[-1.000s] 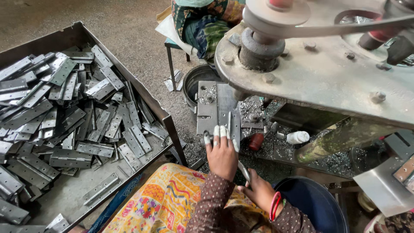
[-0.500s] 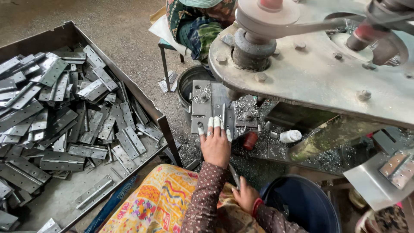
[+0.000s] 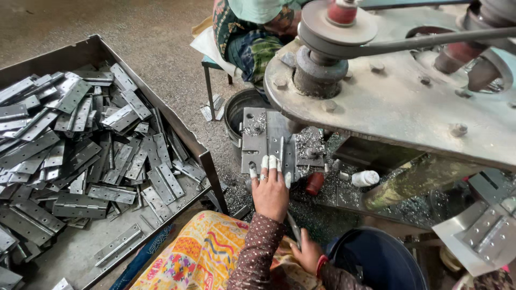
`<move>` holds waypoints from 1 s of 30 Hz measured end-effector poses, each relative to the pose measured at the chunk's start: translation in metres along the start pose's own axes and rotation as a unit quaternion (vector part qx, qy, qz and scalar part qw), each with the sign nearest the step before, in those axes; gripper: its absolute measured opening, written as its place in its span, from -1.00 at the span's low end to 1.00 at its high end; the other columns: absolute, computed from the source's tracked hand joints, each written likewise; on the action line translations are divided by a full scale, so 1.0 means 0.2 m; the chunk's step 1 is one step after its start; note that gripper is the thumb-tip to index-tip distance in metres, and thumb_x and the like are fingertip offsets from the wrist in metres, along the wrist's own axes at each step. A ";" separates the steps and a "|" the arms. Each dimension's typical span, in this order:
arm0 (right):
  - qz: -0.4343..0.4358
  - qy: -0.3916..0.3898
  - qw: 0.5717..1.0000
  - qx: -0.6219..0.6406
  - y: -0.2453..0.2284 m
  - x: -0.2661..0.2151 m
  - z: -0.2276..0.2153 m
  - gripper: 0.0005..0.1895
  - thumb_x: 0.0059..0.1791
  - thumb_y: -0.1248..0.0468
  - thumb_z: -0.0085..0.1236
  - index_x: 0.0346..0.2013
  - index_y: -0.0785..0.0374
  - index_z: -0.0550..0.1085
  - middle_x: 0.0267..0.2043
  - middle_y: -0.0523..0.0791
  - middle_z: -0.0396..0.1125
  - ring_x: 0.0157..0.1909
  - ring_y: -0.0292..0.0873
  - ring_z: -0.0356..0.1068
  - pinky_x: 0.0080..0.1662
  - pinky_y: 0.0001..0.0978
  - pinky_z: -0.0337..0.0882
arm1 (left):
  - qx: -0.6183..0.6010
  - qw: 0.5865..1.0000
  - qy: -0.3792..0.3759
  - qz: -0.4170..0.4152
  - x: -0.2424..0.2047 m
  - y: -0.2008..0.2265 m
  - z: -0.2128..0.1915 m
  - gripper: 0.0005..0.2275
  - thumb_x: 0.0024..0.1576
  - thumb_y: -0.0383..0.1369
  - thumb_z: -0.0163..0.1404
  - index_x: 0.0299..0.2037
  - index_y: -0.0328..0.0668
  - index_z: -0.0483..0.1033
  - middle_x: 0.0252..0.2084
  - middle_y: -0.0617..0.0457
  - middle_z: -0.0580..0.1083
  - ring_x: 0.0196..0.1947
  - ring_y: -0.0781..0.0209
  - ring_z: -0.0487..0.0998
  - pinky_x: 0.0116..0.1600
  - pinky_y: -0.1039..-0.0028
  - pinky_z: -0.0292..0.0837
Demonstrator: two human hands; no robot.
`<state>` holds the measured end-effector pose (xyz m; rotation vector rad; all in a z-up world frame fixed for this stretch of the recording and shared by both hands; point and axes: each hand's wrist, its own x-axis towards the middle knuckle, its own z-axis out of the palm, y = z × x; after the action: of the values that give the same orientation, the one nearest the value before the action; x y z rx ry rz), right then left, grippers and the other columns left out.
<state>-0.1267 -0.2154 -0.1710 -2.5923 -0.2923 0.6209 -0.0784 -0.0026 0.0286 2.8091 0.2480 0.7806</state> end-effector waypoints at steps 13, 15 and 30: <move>-0.080 0.060 0.995 -0.016 0.15 0.04 0.04 -0.20 -0.03 -0.01 0.17 0.28 0.42 0.09 -0.45 0.15 0.45 -0.43 0.22 0.50 -0.39 0.02 0.46 | 0.026 0.998 -0.059 -0.014 0.17 0.00 0.17 -0.74 0.14 -0.37 -0.06 -0.04 -0.29 0.57 0.15 -0.14 0.47 0.21 -0.02 0.42 0.25 0.01 0.23; -0.036 0.057 0.997 -0.029 0.13 0.05 0.11 -0.27 -0.03 -0.02 0.15 0.26 0.34 0.15 -0.48 0.09 0.45 -0.43 0.20 0.50 -0.39 0.03 0.44 | 0.025 0.999 -0.035 -0.017 0.13 -0.01 0.15 -0.74 0.11 -0.37 -0.06 -0.06 -0.28 0.57 0.17 -0.14 0.47 0.21 -0.02 0.42 0.25 0.00 0.23; -0.014 0.016 0.997 -0.068 0.04 0.03 -0.02 -0.18 -0.03 0.00 0.19 0.34 0.36 0.07 -0.39 0.14 0.48 -0.36 0.17 0.52 -0.32 -0.03 0.46 | -0.006 0.997 -0.069 -0.018 0.23 -0.01 0.23 -0.72 0.19 -0.35 -0.09 0.01 -0.30 0.55 0.25 -0.14 0.43 0.32 -0.02 0.36 0.35 -0.11 0.11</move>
<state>-0.1195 -0.2224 -0.1745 -2.7208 -0.3720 0.5670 -0.0153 0.0019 0.0124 2.8233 0.2706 0.5765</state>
